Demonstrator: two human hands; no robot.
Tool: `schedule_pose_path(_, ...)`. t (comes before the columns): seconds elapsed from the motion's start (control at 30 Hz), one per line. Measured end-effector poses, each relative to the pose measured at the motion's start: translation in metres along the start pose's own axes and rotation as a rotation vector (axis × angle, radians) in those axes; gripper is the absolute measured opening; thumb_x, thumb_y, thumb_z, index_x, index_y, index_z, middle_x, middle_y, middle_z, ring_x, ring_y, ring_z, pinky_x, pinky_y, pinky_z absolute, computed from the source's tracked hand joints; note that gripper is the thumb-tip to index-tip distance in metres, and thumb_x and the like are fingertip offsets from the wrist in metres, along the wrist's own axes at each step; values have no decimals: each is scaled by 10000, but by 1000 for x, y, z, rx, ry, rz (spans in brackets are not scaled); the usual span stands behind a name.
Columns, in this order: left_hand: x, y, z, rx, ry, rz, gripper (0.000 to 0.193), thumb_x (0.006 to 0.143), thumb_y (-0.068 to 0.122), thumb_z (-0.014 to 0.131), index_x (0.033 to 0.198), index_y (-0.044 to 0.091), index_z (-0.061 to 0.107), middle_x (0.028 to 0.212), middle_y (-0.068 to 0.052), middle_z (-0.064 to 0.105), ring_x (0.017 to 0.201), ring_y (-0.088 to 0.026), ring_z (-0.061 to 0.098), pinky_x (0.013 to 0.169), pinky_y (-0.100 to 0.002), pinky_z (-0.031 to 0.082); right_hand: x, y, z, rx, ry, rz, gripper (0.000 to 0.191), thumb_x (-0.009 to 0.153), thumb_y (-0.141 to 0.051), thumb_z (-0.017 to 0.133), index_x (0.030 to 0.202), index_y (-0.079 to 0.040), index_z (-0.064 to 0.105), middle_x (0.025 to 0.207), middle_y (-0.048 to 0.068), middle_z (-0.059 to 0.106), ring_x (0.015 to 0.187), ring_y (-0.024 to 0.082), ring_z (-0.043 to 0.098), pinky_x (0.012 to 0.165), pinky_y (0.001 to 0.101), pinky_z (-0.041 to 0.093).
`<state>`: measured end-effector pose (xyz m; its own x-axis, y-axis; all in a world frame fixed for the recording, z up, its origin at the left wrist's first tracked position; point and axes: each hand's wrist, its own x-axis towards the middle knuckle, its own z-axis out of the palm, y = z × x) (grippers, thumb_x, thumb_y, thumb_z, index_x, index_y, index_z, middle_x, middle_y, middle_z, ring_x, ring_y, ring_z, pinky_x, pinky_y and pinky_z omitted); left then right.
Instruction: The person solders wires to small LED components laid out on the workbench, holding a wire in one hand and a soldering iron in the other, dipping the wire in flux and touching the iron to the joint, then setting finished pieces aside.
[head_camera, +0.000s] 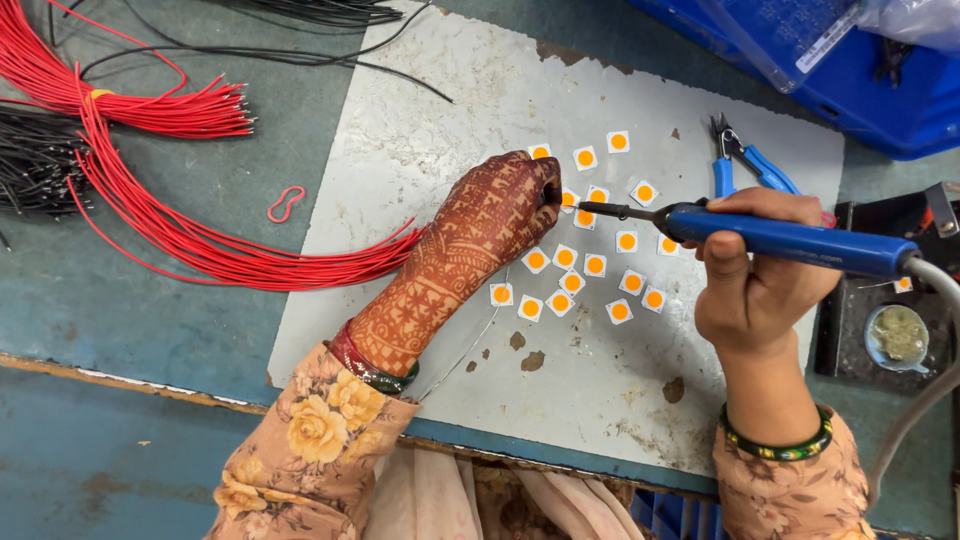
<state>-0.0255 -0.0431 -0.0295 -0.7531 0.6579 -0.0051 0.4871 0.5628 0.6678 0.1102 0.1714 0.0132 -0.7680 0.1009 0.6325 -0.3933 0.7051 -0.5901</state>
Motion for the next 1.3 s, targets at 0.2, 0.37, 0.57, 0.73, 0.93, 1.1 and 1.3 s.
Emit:
schedule_pose_path(0.2, 0, 2, -2, 13, 4, 5, 159, 868, 220, 726, 980, 112, 697, 941, -135, 688, 919, -322, 676, 798, -472, 534, -4, 3, -1, -34, -21, -28, 443, 1169, -449, 600, 1182, -6, 579, 847, 50, 639, 668, 111, 638, 623, 215, 470)
schedule_pose_path(0.37, -2, 2, -7, 17, 27, -11, 166, 866, 244, 729, 989, 141, 691, 941, -91, 695, 920, -298, 684, 802, -459, 545, -7, 6, -3, -224, -16, -129, 372, 1203, -379, 608, 1193, -7, 597, 984, 97, 673, 738, 174, 669, 699, 270, 495)
schedule_pose_path(0.57, -4, -3, -11, 69, 150, 27, 166, 887, 242, 719, 1031, 171, 675, 966, -71, 671, 923, -290, 683, 758, -462, 546, -4, -1, 4, 56, 32, -14, 474, 1194, -434, 601, 1188, 35, 534, 941, 92, 627, 713, 133, 663, 640, 214, 527)
schedule_pose_path(0.73, -4, -1, -6, 89, 146, 49, 147, 910, 240, 712, 1034, 171, 676, 968, -73, 649, 914, -287, 682, 738, -449, 548, 5, -7, 6, -3, -1, -10, 457, 1183, -431, 588, 1163, 24, 550, 836, 85, 641, 679, 122, 658, 618, 208, 500)
schedule_pose_path(0.93, -6, -1, -8, 80, 122, 47, 127, 893, 238, 713, 1006, 182, 697, 959, -63, 652, 910, -276, 682, 743, -439, 549, 8, -9, 5, -72, -28, -43, 435, 1187, -441, 560, 1179, -7, 552, 780, 57, 645, 654, 114, 653, 613, 201, 473)
schedule_pose_path(1.1, -6, -1, -6, 85, 134, 65, 135, 880, 236, 723, 1001, 180, 704, 962, -52, 663, 926, -264, 682, 751, -428, 553, 7, -9, 6, -75, -23, -27, 453, 1183, -460, 559, 1152, -9, 556, 762, 45, 640, 637, 104, 638, 603, 197, 457)
schedule_pose_path(1.3, -4, -1, -6, 97, 118, 47, 125, 882, 242, 731, 989, 182, 708, 962, -52, 663, 925, -262, 682, 751, -428, 552, 5, -8, 7, -100, -30, -36, 451, 1192, -456, 558, 1136, -8, 555, 761, 43, 637, 647, 104, 642, 616, 203, 457)
